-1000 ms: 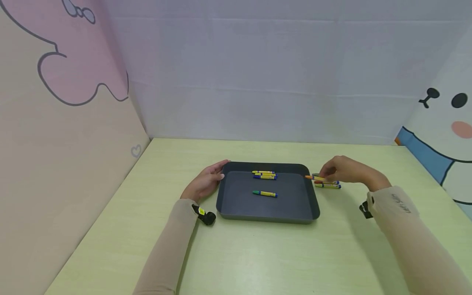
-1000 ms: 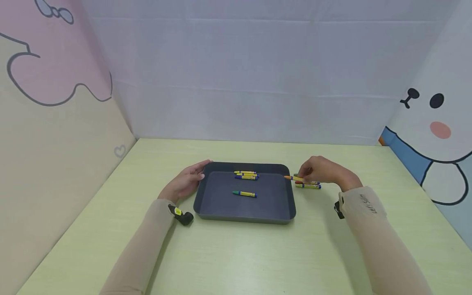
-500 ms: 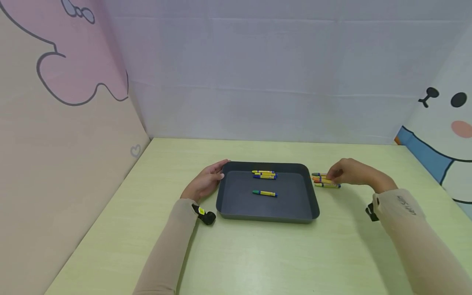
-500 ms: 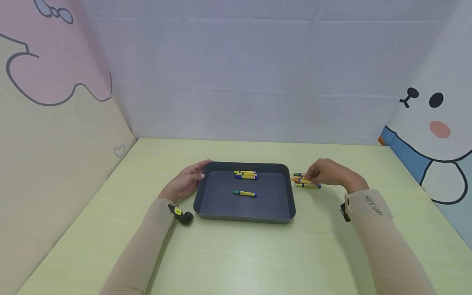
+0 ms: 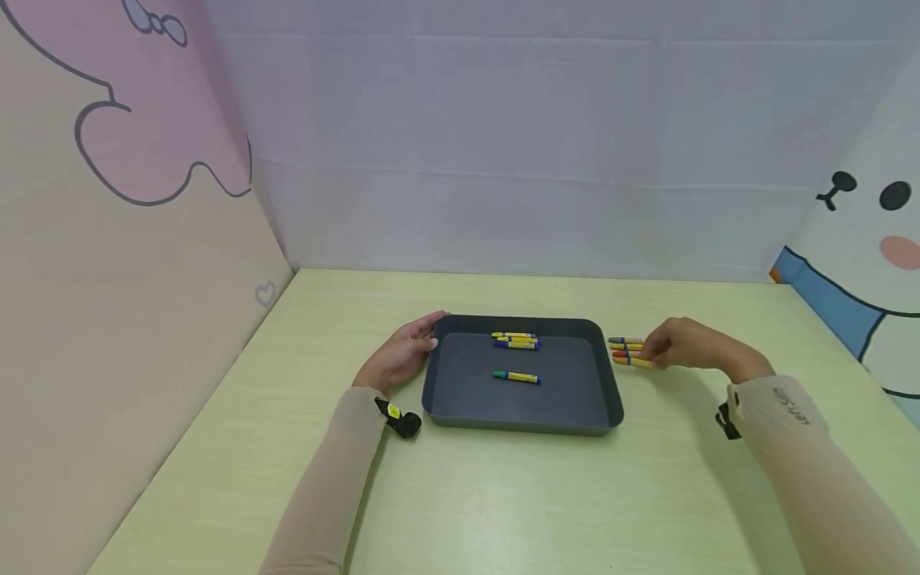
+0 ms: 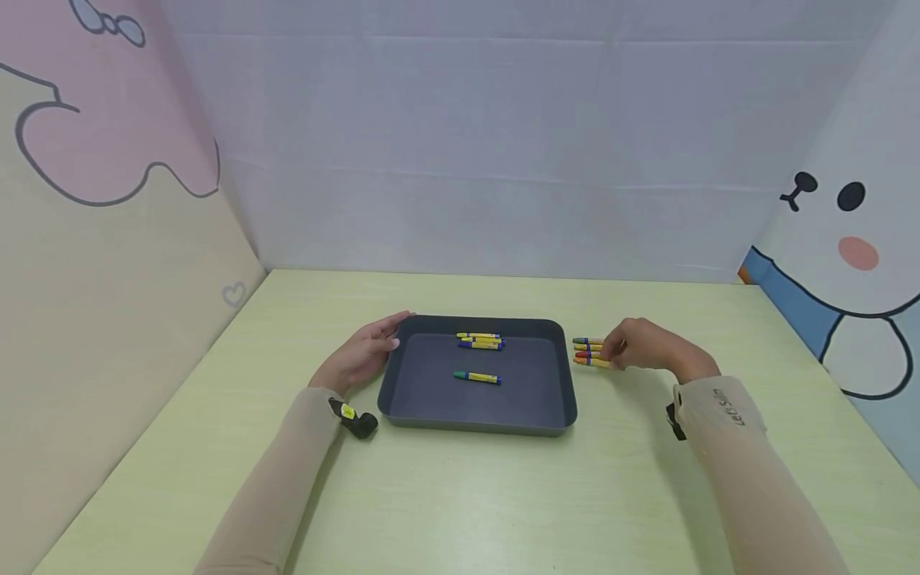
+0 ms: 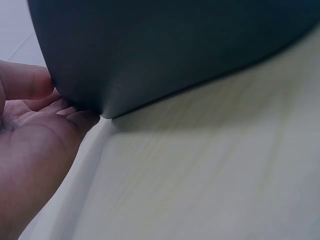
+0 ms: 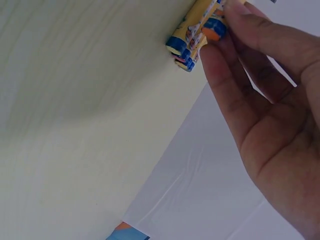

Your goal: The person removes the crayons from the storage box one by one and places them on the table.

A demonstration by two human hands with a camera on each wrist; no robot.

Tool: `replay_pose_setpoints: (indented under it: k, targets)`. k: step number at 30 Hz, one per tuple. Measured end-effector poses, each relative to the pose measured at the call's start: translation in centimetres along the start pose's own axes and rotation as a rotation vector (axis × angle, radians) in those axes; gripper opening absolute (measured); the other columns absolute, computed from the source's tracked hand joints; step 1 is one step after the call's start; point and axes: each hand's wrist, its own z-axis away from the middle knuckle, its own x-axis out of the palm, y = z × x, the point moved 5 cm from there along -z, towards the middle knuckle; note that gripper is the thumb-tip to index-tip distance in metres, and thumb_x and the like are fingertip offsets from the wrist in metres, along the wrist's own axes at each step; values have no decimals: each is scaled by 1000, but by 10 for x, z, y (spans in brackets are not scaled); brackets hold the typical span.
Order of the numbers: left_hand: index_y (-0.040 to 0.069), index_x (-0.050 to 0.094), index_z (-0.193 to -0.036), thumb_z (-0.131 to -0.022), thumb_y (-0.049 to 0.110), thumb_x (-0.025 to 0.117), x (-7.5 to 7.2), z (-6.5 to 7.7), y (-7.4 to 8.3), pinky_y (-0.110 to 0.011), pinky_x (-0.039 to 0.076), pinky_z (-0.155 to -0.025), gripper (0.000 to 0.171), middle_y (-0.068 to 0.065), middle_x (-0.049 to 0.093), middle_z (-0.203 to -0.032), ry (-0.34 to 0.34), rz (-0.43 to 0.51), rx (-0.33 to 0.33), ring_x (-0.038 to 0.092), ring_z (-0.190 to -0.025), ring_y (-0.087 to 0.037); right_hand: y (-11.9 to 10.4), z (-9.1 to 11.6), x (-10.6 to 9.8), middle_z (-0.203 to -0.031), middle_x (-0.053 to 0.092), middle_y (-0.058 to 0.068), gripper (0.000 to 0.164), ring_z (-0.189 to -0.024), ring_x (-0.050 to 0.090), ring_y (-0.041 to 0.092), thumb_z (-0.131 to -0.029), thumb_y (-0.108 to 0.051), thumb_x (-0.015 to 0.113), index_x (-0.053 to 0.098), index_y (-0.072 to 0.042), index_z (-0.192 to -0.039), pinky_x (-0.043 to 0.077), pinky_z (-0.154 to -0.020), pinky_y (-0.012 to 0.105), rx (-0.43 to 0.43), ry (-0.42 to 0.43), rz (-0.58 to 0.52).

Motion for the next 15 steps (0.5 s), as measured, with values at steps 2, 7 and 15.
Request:
replay_pose_setpoints:
  k: [2,7,15]
  targets:
    - [6,17,-154,-96,-11,35,0,0,0,-34,22,-114,63,-4,4,-163,5,5,-2,7,-150,-19,1,0,1,-98,71,15,16,-86,66,20,-83,0,68,72,4,-98,54,-73,34,3,-2,0]
    - [6,17,-154,-96,-11,35,1,1,1,-38,17,-117,63,-5,5,-163,8,7,0,7,-150,-20,4,-1,3,-96,71,14,15,-85,64,17,-81,1,70,73,4,-95,53,-72,33,20,-6,11]
    - [5,17,-154,-96,-12,35,0,1,0,-30,27,-110,63,-6,6,-163,7,3,3,11,-149,-21,9,-2,7,-93,71,10,12,-84,61,14,-80,0,71,73,1,-92,51,-72,31,28,-1,33]
